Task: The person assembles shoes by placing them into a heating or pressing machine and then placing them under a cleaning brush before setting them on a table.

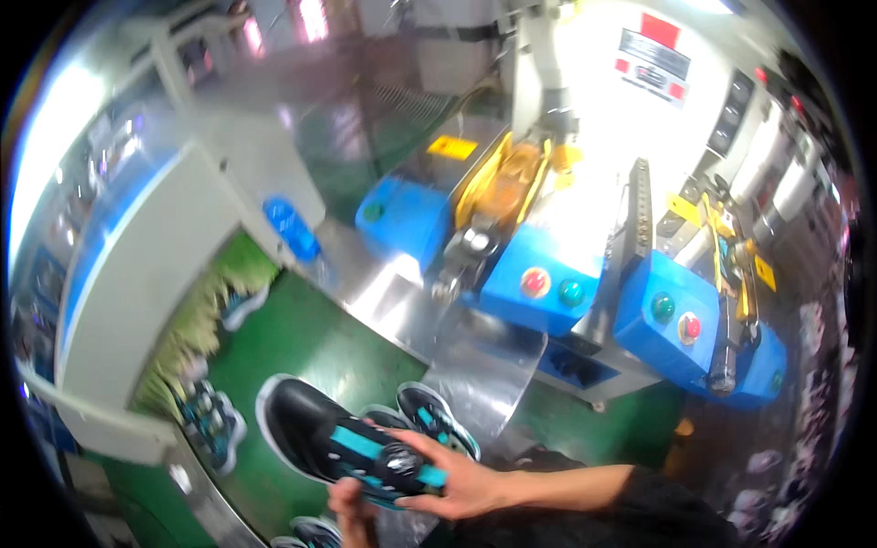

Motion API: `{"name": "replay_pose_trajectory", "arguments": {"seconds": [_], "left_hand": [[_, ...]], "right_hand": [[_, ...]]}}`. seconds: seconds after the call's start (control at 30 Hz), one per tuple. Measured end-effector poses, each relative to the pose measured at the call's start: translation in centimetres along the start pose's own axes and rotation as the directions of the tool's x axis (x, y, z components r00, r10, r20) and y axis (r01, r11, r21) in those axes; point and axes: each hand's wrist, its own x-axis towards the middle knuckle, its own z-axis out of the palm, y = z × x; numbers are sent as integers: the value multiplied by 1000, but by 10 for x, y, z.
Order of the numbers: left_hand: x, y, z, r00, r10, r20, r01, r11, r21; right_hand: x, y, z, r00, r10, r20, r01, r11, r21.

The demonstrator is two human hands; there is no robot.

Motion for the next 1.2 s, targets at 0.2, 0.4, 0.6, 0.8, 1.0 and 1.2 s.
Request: {"name": "replay_pose_trajectory", "arguments": {"seconds": [0.2,0.4,0.6,0.8,1.0,1.2], "left_hand": [[27,-83,91,973,-39,-229,75,986,152],[122,-118,82,934,257,-249,-127,888,442],[176,-214,-16,953,-74,295,-227,470,853],[240,-246,-48,642,-198,741,-747,53,662],[234,-260,-46,694,-352,628,-657,48,753],[253,-246,-48,685,-304,662,-642,179,746]], "right_hand": [[-81,23,-84,800,502,-330,-403,856,324],[-87,-24,-145,724,346,-596,-346,931,120],[5,-35,-192,599,340,-725,-250,940,233],[145,-40,-299,298,801,-519,-320,596,736],[243,80,-452,146,625,-766,-460,729,507],[286,187,-443,340,-47,-939,-847,419,-327]]}}
